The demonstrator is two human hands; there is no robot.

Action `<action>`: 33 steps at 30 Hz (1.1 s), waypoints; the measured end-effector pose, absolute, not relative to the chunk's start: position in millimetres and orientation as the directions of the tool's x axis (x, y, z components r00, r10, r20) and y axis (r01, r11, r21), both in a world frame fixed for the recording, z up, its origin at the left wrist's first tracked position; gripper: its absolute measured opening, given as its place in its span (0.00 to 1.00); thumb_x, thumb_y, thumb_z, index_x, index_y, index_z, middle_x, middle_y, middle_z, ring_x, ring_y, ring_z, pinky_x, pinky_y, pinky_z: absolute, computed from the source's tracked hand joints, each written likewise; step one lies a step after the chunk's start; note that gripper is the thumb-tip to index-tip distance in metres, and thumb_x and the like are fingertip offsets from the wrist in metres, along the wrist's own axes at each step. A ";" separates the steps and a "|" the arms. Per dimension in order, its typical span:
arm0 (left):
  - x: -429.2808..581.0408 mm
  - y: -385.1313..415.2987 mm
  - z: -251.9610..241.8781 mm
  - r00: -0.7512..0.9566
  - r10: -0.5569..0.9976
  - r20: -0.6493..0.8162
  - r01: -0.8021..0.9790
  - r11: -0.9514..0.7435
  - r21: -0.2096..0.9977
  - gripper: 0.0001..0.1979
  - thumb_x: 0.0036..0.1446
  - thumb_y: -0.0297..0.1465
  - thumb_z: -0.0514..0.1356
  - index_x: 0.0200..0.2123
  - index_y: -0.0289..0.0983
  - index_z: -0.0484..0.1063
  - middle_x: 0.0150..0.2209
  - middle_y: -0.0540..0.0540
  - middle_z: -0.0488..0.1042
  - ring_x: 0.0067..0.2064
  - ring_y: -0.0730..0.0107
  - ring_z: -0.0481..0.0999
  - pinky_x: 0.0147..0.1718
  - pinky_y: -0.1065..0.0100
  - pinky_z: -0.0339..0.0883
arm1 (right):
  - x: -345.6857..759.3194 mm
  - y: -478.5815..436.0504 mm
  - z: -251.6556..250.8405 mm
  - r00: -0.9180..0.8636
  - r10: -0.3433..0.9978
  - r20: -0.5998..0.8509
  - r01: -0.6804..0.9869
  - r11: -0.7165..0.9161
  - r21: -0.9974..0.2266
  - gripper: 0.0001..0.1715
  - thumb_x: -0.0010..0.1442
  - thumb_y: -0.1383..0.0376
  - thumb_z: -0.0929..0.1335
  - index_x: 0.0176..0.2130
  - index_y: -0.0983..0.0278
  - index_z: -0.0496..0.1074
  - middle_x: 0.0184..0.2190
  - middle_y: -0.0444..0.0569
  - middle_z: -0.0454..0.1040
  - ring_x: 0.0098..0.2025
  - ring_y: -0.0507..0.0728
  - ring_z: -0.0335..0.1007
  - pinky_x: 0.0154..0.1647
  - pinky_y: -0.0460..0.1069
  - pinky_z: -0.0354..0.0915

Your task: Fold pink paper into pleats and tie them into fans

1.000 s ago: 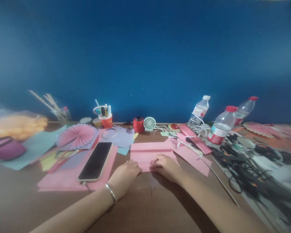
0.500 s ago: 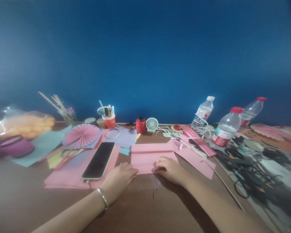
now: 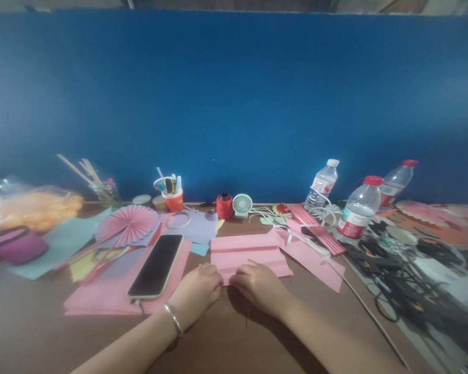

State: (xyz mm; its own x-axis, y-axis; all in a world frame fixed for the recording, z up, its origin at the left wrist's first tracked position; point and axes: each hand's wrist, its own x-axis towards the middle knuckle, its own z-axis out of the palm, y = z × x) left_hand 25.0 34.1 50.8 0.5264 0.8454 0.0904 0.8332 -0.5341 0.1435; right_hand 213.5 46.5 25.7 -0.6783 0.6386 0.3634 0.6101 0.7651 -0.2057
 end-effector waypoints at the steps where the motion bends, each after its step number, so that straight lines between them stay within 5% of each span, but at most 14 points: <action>1: 25.5 34.3 48.5 0.521 0.847 0.110 0.833 -0.532 0.151 0.10 0.49 0.21 0.50 0.23 0.36 0.69 0.28 0.46 0.69 0.33 0.67 0.67 0.35 0.66 0.60 | 212.5 46.3 23.6 -0.675 0.625 0.391 0.615 0.770 -0.170 0.10 0.59 0.66 0.61 0.34 0.62 0.71 0.27 0.46 0.68 0.32 0.53 0.60 0.31 0.47 0.54; 5: 26.7 32.8 48.3 0.492 0.848 0.196 0.829 -0.525 0.193 0.08 0.51 0.21 0.49 0.28 0.36 0.66 0.29 0.48 0.68 0.34 0.68 0.66 0.35 0.67 0.60 | 212.9 42.8 23.2 -0.615 0.599 0.513 0.643 0.757 -0.114 0.12 0.59 0.69 0.59 0.27 0.66 0.67 0.24 0.47 0.65 0.29 0.53 0.57 0.29 0.48 0.53; 11: 23.1 23.4 55.7 0.328 0.906 0.269 0.687 -0.424 0.590 0.06 0.55 0.31 0.51 0.35 0.40 0.66 0.34 0.51 0.72 0.36 0.70 0.70 0.36 0.69 0.61 | 215.5 36.1 32.6 -0.455 0.654 0.604 0.665 0.701 -0.257 0.09 0.57 0.71 0.59 0.28 0.65 0.64 0.25 0.46 0.62 0.28 0.52 0.56 0.28 0.47 0.52; 15: 23.1 22.5 59.5 0.215 0.951 0.220 0.608 -0.307 0.732 0.06 0.52 0.34 0.55 0.31 0.40 0.70 0.31 0.52 0.74 0.33 0.71 0.71 0.33 0.72 0.63 | 215.9 32.7 35.3 -0.434 0.701 0.566 0.652 0.678 -0.339 0.08 0.57 0.71 0.58 0.28 0.65 0.63 0.25 0.47 0.63 0.29 0.53 0.57 0.30 0.47 0.54; 25: 29.2 16.4 60.2 0.148 0.976 0.160 0.490 -0.213 0.845 0.05 0.48 0.29 0.57 0.29 0.40 0.73 0.29 0.53 0.77 0.33 0.70 0.74 0.34 0.73 0.66 | 201.6 16.7 59.3 -0.382 0.813 0.440 0.560 0.582 -0.590 0.11 0.60 0.63 0.60 0.34 0.61 0.70 0.30 0.46 0.70 0.35 0.53 0.64 0.35 0.46 0.58; 33: 25.5 17.9 57.6 0.118 0.982 0.147 0.410 -0.183 0.893 0.07 0.48 0.28 0.57 0.34 0.39 0.70 0.33 0.51 0.76 0.36 0.69 0.75 0.37 0.72 0.68 | 193.7 20.2 69.6 -0.360 0.821 0.443 0.571 0.570 -0.591 0.08 0.56 0.67 0.64 0.28 0.62 0.71 0.27 0.45 0.70 0.32 0.53 0.65 0.31 0.45 0.58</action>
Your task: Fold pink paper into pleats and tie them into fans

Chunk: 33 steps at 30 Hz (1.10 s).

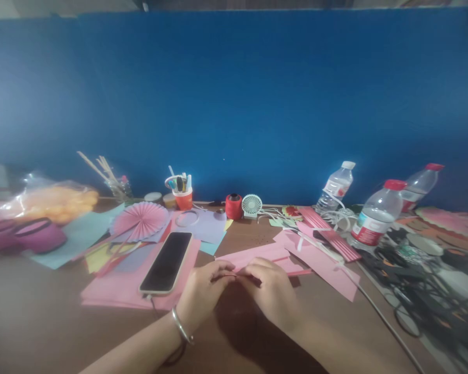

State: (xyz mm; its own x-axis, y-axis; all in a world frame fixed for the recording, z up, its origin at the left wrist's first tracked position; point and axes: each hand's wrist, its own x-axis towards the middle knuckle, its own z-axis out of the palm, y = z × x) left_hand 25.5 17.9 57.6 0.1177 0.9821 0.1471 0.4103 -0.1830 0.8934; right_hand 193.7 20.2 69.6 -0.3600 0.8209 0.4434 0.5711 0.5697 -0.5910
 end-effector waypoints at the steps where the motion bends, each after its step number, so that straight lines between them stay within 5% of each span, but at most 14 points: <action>1: 25.0 18.0 57.0 0.121 0.982 0.146 0.399 -0.183 0.899 0.07 0.49 0.28 0.57 0.34 0.39 0.69 0.33 0.51 0.76 0.36 0.69 0.75 0.37 0.71 0.67 | 192.8 20.7 70.7 -0.357 0.821 0.446 0.573 0.569 -0.590 0.07 0.55 0.68 0.64 0.27 0.62 0.71 0.26 0.45 0.69 0.31 0.53 0.64 0.31 0.45 0.58; 11: 21.3 21.8 61.9 0.008 0.956 0.294 0.369 -0.276 0.887 0.03 0.48 0.26 0.57 0.28 0.39 0.69 0.28 0.53 0.72 0.32 0.74 0.71 0.34 0.73 0.64 | 186.1 20.0 84.2 -0.236 0.863 0.447 0.481 0.504 -0.718 0.07 0.54 0.68 0.63 0.27 0.63 0.70 0.26 0.45 0.70 0.30 0.52 0.66 0.32 0.45 0.60; 33: 20.8 17.3 72.5 -0.064 0.956 0.288 0.311 -0.255 0.916 0.02 0.47 0.29 0.59 0.24 0.38 0.71 0.25 0.53 0.71 0.29 0.75 0.68 0.31 0.74 0.62 | 167.6 31.9 117.8 -0.235 0.957 0.169 0.360 0.247 -0.899 0.07 0.47 0.67 0.65 0.21 0.64 0.73 0.20 0.42 0.73 0.25 0.51 0.67 0.26 0.44 0.61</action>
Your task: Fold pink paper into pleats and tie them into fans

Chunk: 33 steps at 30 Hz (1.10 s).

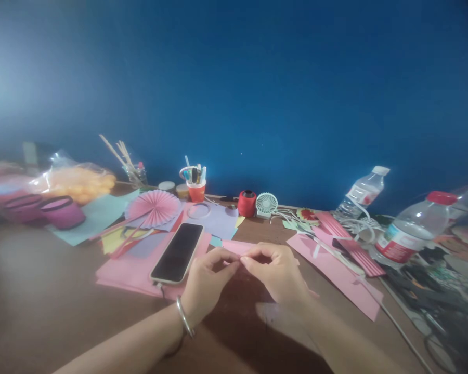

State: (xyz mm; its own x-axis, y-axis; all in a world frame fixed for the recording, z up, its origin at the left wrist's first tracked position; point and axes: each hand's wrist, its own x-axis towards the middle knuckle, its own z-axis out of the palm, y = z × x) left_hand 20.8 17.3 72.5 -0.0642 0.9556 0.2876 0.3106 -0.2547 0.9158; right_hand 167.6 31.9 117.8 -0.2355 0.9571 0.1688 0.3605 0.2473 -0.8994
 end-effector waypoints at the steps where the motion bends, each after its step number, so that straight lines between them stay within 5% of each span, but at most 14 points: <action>1: 21.2 16.9 72.5 -0.051 0.953 0.298 0.313 -0.268 0.911 0.03 0.47 0.28 0.58 0.24 0.38 0.71 0.25 0.53 0.71 0.29 0.75 0.68 0.31 0.74 0.61 | 167.3 32.1 117.1 -0.226 0.960 0.163 0.363 0.238 -0.901 0.07 0.46 0.68 0.65 0.20 0.64 0.72 0.19 0.42 0.72 0.24 0.51 0.66 0.25 0.44 0.61; 12: 13.8 23.8 84.5 -0.070 0.977 0.202 0.198 -0.185 0.963 0.06 0.51 0.34 0.56 0.29 0.37 0.65 0.24 0.54 0.67 0.26 0.76 0.67 0.26 0.74 0.62 | 199.0 47.7 124.3 -0.478 0.862 0.167 0.579 0.452 -0.679 0.12 0.51 0.65 0.63 0.20 0.62 0.71 0.17 0.41 0.68 0.21 0.50 0.60 0.19 0.44 0.51; 16: 13.3 18.7 112.2 0.122 0.979 0.164 0.385 -0.199 0.901 0.11 0.46 0.31 0.59 0.37 0.40 0.67 0.21 0.56 0.66 0.24 0.76 0.66 0.22 0.75 0.59 | 208.4 44.8 138.8 -0.530 0.841 0.111 0.543 0.436 -0.718 0.12 0.50 0.62 0.65 0.20 0.63 0.72 0.16 0.41 0.67 0.19 0.48 0.56 0.17 0.44 0.48; 22: 19.3 13.5 135.5 0.124 0.986 0.115 0.498 -0.162 0.852 0.08 0.47 0.36 0.56 0.29 0.40 0.72 0.23 0.52 0.71 0.26 0.71 0.68 0.23 0.72 0.60 | 220.1 43.5 154.5 -0.581 0.814 -0.009 0.547 0.383 -0.744 0.12 0.50 0.60 0.64 0.22 0.62 0.73 0.16 0.40 0.67 0.17 0.47 0.55 0.14 0.43 0.47; 27: 12.4 31.5 99.9 0.107 0.994 0.011 0.492 -0.063 0.868 0.11 0.49 0.37 0.54 0.31 0.37 0.70 0.27 0.49 0.74 0.30 0.68 0.71 0.27 0.71 0.61 | 243.2 54.3 117.2 -0.556 0.831 0.022 0.609 0.425 -0.670 0.11 0.48 0.68 0.63 0.27 0.59 0.75 0.23 0.42 0.74 0.22 0.51 0.65 0.17 0.43 0.53; 33: 3.7 46.8 59.3 0.143 0.989 0.032 0.646 -0.118 0.754 0.09 0.49 0.36 0.52 0.29 0.38 0.69 0.23 0.52 0.70 0.27 0.70 0.69 0.27 0.71 0.59 | 270.0 68.7 58.8 -0.482 0.870 0.105 0.702 0.455 -0.547 0.12 0.48 0.71 0.62 0.27 0.59 0.74 0.27 0.45 0.74 0.28 0.54 0.67 0.29 0.47 0.60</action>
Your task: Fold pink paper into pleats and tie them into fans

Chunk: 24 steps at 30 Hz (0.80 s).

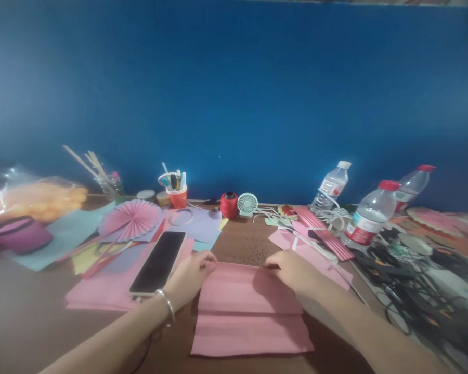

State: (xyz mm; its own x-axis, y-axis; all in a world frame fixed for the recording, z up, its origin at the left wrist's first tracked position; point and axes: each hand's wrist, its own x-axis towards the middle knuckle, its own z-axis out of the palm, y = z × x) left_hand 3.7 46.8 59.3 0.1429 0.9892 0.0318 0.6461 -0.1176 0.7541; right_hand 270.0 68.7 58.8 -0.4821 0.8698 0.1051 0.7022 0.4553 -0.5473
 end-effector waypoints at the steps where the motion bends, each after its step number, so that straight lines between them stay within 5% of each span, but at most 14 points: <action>1: 2.7 47.7 56.0 0.139 0.990 0.037 0.657 -0.120 0.744 0.09 0.50 0.35 0.52 0.29 0.38 0.68 0.22 0.53 0.69 0.26 0.71 0.68 0.27 0.72 0.58 | 273.4 70.5 54.1 -0.475 0.872 0.119 0.707 0.459 -0.537 0.13 0.48 0.71 0.62 0.27 0.59 0.74 0.27 0.45 0.74 0.29 0.54 0.68 0.31 0.47 0.60; 8: 0.3 49.1 49.7 0.148 0.989 0.024 0.714 -0.123 0.689 0.07 0.52 0.33 0.49 0.30 0.40 0.64 0.21 0.55 0.65 0.24 0.73 0.63 0.25 0.72 0.53 | 286.8 77.7 44.6 -0.448 0.878 0.168 0.696 0.461 -0.551 0.12 0.52 0.70 0.61 0.29 0.61 0.74 0.31 0.47 0.73 0.33 0.55 0.67 0.36 0.50 0.61; 15: -1.2 50.3 50.0 0.158 0.987 0.015 0.641 -0.114 0.759 0.06 0.51 0.31 0.48 0.31 0.39 0.64 0.25 0.54 0.68 0.27 0.72 0.66 0.28 0.71 0.56 | 296.9 81.7 39.5 -0.499 0.852 0.158 0.665 0.493 -0.560 0.13 0.51 0.73 0.62 0.32 0.61 0.73 0.32 0.47 0.72 0.34 0.55 0.67 0.37 0.49 0.61; 24: 4.3 47.5 48.1 0.162 0.987 0.005 0.606 -0.103 0.789 0.06 0.50 0.31 0.49 0.30 0.38 0.65 0.23 0.54 0.68 0.27 0.72 0.67 0.26 0.72 0.57 | 257.5 73.8 59.0 -0.544 0.819 0.180 0.735 0.569 -0.368 0.14 0.52 0.73 0.62 0.35 0.60 0.72 0.34 0.45 0.72 0.37 0.54 0.65 0.37 0.48 0.59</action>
State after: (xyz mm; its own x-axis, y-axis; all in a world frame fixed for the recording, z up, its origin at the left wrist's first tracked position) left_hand 4.3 47.5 48.1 0.1618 0.9868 0.0050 0.6062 -0.1034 0.7886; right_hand 257.5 73.8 59.0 -0.5445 0.8193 0.1798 0.7354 0.5693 -0.3676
